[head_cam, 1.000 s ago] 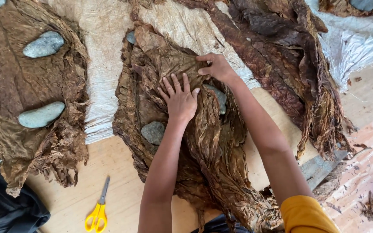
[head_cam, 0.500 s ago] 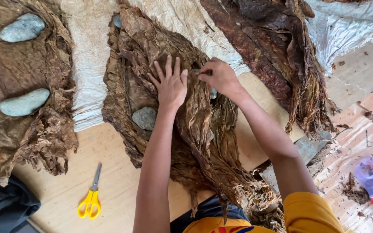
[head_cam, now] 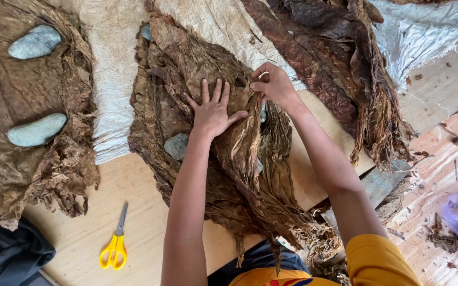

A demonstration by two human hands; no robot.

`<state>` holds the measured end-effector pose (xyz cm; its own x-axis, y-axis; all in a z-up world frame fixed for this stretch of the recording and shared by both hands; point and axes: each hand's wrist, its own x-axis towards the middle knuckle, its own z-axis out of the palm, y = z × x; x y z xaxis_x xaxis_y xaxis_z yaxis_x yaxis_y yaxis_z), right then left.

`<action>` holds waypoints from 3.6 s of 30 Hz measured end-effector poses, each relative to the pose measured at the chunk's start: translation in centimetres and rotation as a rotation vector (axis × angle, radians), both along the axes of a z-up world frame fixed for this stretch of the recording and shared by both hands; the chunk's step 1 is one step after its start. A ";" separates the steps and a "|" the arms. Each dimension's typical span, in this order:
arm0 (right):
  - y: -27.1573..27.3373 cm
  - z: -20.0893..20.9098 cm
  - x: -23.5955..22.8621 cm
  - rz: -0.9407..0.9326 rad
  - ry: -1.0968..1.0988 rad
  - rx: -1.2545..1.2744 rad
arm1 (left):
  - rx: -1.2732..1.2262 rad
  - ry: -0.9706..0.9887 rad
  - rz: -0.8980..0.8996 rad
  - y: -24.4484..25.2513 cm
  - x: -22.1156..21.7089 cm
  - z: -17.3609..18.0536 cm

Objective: The person places several smooth stones onto large dried leaves laid out on a table. They adjust the positions of the stones and smooth the leaf surfaces with their hands. A coworker performs a similar task on an adjacent leaf.

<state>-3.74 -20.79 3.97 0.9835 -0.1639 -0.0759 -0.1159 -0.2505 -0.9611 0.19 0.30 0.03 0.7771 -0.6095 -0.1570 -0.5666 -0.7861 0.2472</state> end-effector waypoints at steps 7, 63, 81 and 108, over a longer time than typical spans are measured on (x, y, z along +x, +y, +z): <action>-2.2 -6.0 5.8 -0.035 0.030 -0.215 | 0.002 -0.021 0.016 -0.1 0.0 0.4; 0.8 -6.4 0.0 0.065 0.195 -0.952 | -0.043 -0.044 0.078 -0.6 0.9 -2.1; 0.6 -2.7 -2.1 -0.035 0.137 -0.536 | -0.302 0.040 0.205 -4.0 -1.4 1.7; 0.0 -4.5 6.2 0.126 -0.240 -0.860 | -0.066 0.031 0.069 -3.7 -1.8 -0.8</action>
<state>2.51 -20.84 -0.49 0.9717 0.0404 0.2326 0.1402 -0.8914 -0.4310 -1.62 -3.45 -0.81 0.8129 -0.5646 -0.1429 -0.5029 -0.8042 0.3169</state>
